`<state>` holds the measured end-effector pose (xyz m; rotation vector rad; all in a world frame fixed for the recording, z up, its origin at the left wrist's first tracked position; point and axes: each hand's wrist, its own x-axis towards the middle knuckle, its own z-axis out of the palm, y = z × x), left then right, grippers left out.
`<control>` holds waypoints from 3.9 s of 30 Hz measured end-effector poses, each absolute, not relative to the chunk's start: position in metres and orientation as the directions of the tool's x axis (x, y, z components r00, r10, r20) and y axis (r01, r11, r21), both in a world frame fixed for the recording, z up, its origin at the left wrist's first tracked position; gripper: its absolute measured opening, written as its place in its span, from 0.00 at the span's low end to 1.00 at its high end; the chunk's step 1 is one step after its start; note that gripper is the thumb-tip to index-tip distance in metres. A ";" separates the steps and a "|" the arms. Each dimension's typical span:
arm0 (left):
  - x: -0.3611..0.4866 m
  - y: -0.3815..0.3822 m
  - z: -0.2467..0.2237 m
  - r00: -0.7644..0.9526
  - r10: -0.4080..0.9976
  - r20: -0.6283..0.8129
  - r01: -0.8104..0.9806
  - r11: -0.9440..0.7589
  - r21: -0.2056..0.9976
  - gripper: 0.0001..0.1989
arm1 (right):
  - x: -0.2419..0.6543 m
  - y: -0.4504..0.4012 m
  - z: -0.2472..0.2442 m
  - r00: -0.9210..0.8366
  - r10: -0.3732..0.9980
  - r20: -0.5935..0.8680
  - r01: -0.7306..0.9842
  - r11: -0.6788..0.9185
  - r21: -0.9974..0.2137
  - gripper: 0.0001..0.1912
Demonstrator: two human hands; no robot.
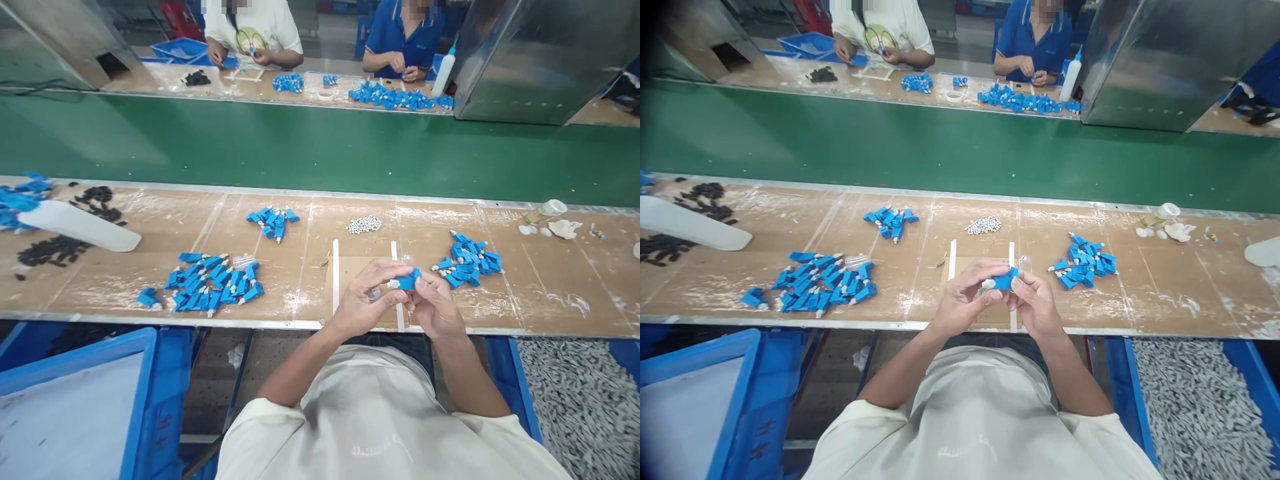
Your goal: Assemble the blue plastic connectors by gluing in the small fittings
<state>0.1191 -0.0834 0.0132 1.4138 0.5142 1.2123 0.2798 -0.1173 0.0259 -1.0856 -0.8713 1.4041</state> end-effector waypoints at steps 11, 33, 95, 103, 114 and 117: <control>0.113 -0.076 0.011 0.479 0.830 0.284 -0.307 -0.145 0.941 0.18 | 0.275 -0.118 0.026 -0.386 0.872 -0.302 -0.577 -0.483 -0.658 0.19; 0.075 -0.053 -0.021 0.239 0.961 -0.140 -0.620 0.262 0.739 0.27 | 0.305 -0.087 -0.011 0.026 0.991 -0.129 0.272 -0.131 -0.953 0.23; 0.061 -0.056 -0.059 0.142 0.867 -0.478 -0.717 0.423 0.554 0.09 | 0.264 -0.098 -0.055 0.174 0.967 0.185 0.450 0.089 -0.889 0.09; 0.059 -0.057 -0.057 0.169 0.880 -0.444 -0.722 0.417 0.551 0.06 | 0.274 -0.087 -0.053 0.182 0.983 -0.035 0.245 -0.080 -0.966 0.12; 0.071 -0.078 -0.054 0.463 0.792 -0.398 -0.550 0.609 0.572 0.19 | 0.287 -0.082 -0.035 0.103 0.977 -0.187 -0.029 -0.185 -0.982 0.22; 0.075 -0.082 -0.049 0.515 0.771 -0.375 -0.525 0.629 0.573 0.21 | 0.281 -0.086 -0.021 0.146 0.982 -0.118 -0.033 -0.115 -0.993 0.22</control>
